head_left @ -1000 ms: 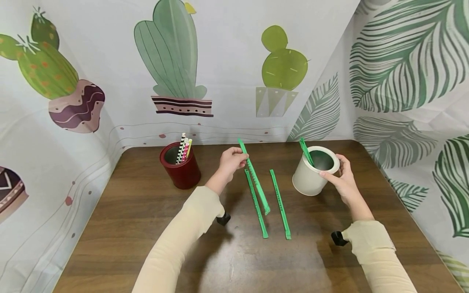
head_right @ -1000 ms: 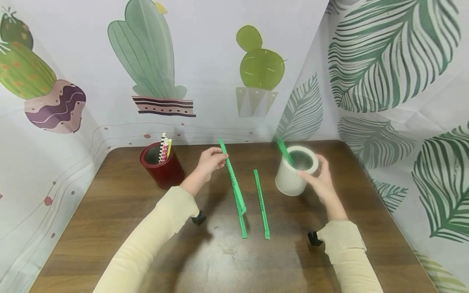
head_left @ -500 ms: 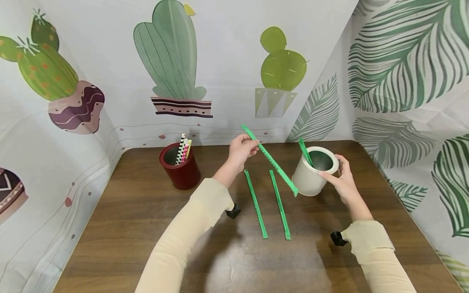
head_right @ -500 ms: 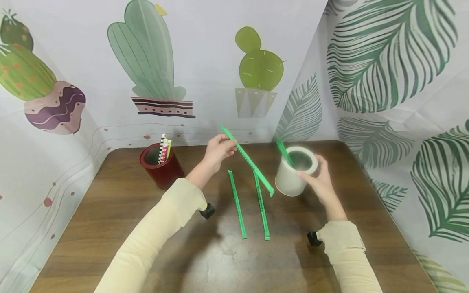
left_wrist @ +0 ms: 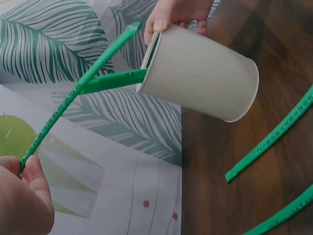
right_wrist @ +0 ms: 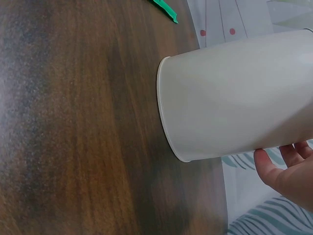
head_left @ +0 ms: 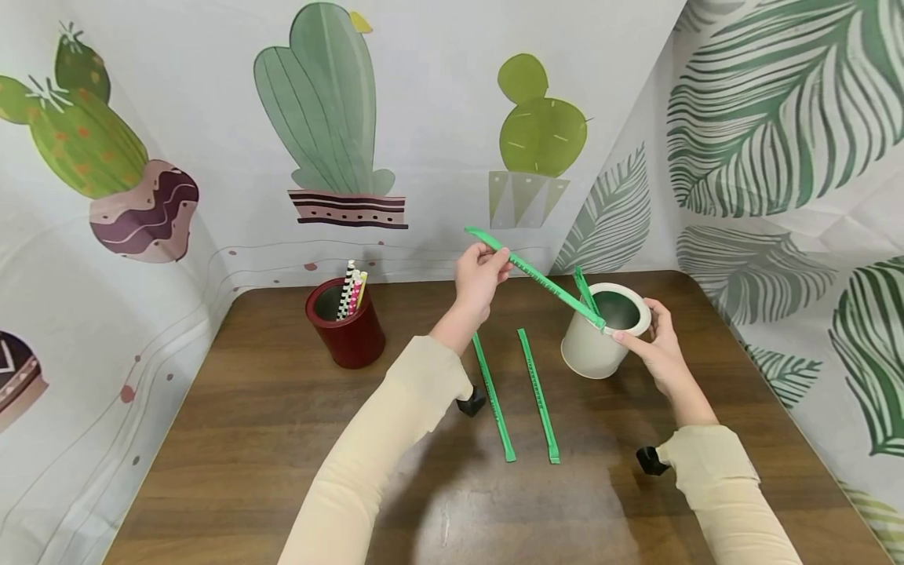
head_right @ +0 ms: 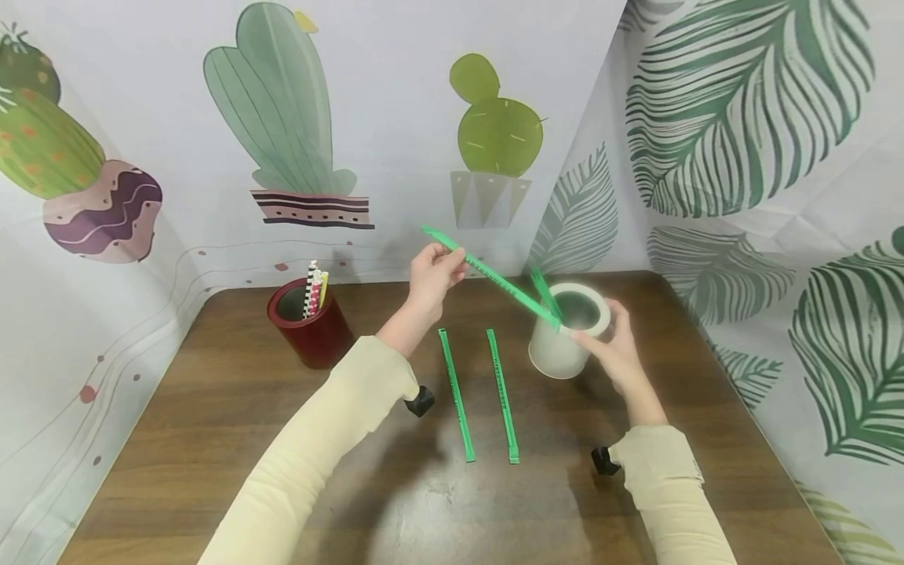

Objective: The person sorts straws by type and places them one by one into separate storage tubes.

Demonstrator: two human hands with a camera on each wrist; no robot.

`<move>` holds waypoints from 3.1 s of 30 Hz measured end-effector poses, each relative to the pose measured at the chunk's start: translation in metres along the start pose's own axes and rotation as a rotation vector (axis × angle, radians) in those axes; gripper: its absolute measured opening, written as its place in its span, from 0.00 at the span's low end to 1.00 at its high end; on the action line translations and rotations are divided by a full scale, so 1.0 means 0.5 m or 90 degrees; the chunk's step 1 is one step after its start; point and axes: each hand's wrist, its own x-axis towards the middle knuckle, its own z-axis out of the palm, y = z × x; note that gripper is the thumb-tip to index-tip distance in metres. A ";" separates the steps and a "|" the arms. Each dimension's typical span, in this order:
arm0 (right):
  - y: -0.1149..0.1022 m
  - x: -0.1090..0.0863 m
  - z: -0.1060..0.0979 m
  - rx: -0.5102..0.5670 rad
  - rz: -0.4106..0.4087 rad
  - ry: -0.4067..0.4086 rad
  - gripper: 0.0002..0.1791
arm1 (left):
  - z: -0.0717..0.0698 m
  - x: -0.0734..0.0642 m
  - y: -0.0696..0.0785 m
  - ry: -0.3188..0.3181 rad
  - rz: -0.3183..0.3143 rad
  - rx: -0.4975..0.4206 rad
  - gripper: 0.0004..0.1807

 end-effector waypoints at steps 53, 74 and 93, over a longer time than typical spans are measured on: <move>0.002 0.000 0.003 0.010 -0.012 0.013 0.36 | 0.133 -0.059 -0.105 -0.097 0.002 0.249 0.15; 0.004 0.000 0.002 0.014 -0.015 0.018 0.35 | 0.089 -0.048 -0.150 -0.134 -0.005 0.279 0.16; 0.005 -0.001 0.003 0.013 -0.016 0.020 0.35 | -0.053 -0.029 -0.209 -0.132 0.028 0.422 0.15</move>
